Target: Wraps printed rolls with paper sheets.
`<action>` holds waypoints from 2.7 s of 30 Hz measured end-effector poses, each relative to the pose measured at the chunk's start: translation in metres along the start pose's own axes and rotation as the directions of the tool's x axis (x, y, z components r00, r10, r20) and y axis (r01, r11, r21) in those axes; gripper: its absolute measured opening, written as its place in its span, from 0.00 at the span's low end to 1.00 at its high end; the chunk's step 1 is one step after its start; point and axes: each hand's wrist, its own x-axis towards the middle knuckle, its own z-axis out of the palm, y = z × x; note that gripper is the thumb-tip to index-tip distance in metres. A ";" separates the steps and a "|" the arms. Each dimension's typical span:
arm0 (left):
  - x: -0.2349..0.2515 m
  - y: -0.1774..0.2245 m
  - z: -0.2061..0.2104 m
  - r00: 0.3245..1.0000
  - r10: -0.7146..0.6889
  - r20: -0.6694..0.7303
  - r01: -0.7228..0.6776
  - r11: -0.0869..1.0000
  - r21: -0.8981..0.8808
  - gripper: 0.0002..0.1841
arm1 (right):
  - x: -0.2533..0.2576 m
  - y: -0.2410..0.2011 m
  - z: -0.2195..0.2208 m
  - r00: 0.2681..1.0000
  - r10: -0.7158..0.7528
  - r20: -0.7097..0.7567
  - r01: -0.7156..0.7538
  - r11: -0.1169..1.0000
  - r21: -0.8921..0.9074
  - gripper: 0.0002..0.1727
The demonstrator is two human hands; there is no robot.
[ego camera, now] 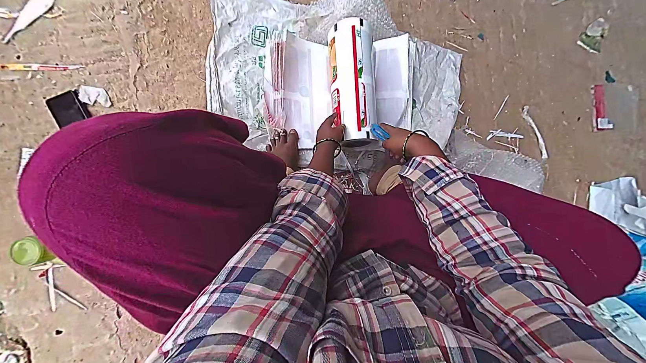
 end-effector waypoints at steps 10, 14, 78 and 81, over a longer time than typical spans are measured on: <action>-0.026 0.002 0.011 0.997 0.006 -0.072 0.016 0.953 0.303 0.36 | -0.034 0.034 0.014 0.944 0.074 -0.321 0.157 0.756 0.635 0.31; -0.030 0.023 0.035 0.996 -0.028 -0.084 0.063 0.895 0.442 0.60 | 0.004 0.033 0.023 0.884 0.143 -0.445 0.259 0.642 0.722 0.22; -0.025 0.015 0.038 0.808 0.475 0.348 -0.500 0.241 0.832 0.22 | 0.105 0.057 0.078 0.715 0.228 -0.661 0.065 0.919 0.388 0.27; -0.025 0.021 0.040 0.812 0.481 0.331 -0.502 0.286 0.816 0.15 | 0.100 0.055 0.076 0.724 0.223 -0.652 0.075 0.915 0.396 0.27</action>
